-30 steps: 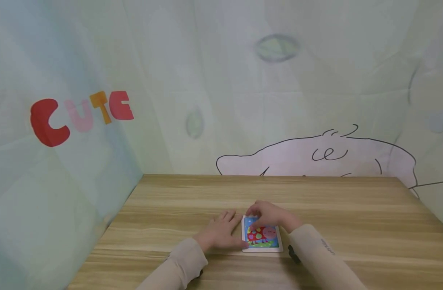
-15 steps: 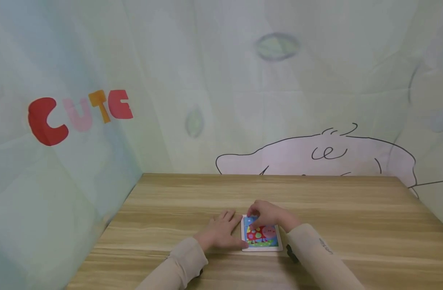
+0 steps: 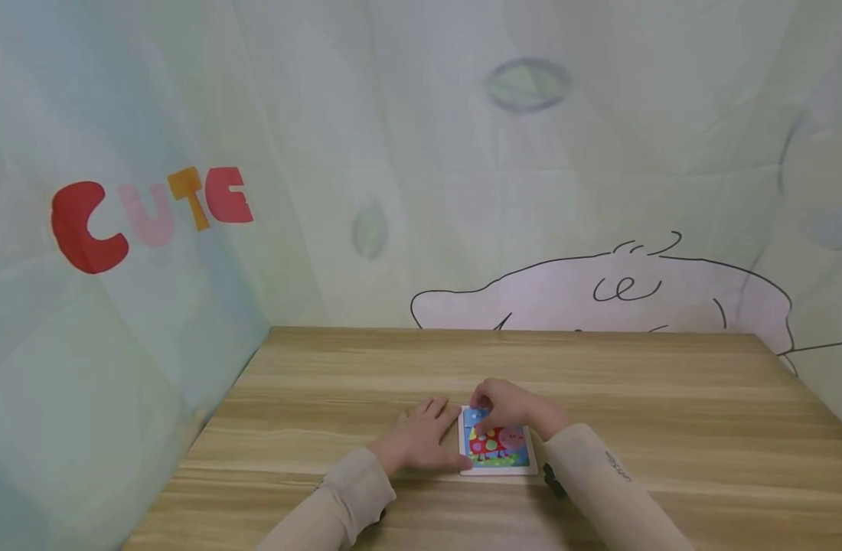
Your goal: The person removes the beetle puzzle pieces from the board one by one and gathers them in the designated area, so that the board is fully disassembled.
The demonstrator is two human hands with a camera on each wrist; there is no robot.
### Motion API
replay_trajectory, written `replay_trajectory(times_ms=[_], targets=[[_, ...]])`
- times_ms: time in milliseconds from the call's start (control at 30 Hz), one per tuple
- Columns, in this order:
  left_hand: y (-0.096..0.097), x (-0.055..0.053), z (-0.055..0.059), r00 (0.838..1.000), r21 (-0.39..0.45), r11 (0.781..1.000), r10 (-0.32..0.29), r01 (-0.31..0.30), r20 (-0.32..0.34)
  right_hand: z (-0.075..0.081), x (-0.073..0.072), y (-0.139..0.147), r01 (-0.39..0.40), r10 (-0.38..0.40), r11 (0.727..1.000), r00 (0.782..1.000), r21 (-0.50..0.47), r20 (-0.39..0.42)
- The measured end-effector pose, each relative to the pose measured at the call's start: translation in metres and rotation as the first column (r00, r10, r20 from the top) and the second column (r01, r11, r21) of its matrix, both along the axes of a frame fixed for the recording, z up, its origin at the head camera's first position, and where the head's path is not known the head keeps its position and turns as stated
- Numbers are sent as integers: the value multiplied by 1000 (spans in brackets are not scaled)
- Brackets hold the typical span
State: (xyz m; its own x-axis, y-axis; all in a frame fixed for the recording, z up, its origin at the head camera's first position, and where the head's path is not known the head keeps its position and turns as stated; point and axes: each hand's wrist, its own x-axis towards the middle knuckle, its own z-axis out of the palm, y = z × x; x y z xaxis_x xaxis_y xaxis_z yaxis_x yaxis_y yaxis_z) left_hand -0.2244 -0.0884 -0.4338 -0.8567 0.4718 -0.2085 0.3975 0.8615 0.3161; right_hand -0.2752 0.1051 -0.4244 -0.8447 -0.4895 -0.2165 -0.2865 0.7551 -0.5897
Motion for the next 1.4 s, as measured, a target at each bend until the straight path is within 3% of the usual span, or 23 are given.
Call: replay_trajectory(times_ms=[567, 1067, 1400], targets=[[-1, 1, 5, 1000, 0, 1000, -7, 7, -2, 3, 2, 0, 26, -25, 997, 999, -69, 21], [-1, 1, 4, 1000, 4, 1000, 0, 0, 0, -1, -2, 7, -27, 28, 995, 1000, -100, 4], [0, 1, 4, 1000, 6, 1000, -4, 4, 9, 0, -1, 10, -11, 14, 992, 1000, -126, 16]])
